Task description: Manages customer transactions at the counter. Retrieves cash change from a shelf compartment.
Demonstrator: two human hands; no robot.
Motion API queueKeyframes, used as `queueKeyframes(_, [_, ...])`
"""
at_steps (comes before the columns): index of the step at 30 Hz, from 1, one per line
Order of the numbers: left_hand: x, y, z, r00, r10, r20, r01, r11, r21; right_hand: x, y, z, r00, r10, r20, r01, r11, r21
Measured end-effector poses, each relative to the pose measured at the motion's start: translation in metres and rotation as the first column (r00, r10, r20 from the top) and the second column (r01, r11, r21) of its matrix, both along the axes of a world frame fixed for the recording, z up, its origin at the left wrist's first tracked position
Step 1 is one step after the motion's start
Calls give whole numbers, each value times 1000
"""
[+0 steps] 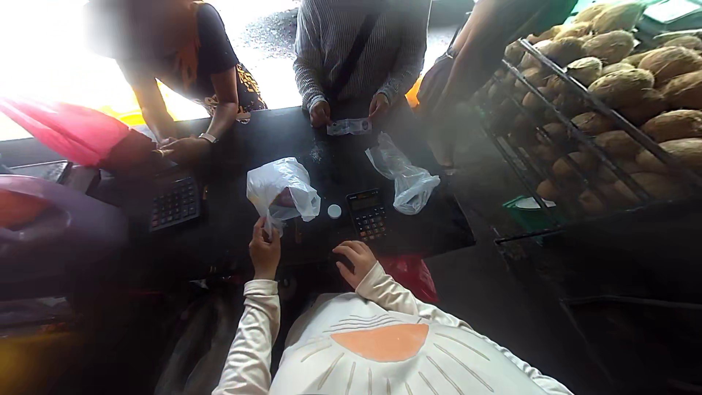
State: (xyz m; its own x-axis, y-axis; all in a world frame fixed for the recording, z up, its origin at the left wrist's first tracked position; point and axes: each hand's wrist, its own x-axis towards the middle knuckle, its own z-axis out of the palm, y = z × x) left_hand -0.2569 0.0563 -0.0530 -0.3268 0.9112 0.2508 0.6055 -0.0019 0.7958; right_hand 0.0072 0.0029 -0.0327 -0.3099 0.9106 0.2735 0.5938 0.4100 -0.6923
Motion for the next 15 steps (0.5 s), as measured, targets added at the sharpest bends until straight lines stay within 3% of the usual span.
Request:
queueKeyframes(4, [5, -8, 7, 981, -123, -153, 117, 992, -45, -14, 13, 7, 995, -93, -24, 91, 993, -78])
queueKeyframes(9, [9, -21, 7, 962, -235, -137, 236, 972, -8, -44, 22, 22, 975, -215, -63, 193, 948, -253])
queueKeyframes(11, [8, -25, 14, 973, -206, -108, 217, 972, 92, -52, 23, 23, 957, -271, -100, 238, 936, -259])
queueKeyframes(13, [11, -14, 33, 970, -182, -160, 223, 929, 295, -56, 22, 20, 929, -337, -151, 310, 934, -179])
queueKeyframes(15, [26, 11, 69, 925, -339, -170, 379, 849, 369, -50, 19, 15, 883, -436, -174, 431, 900, -66])
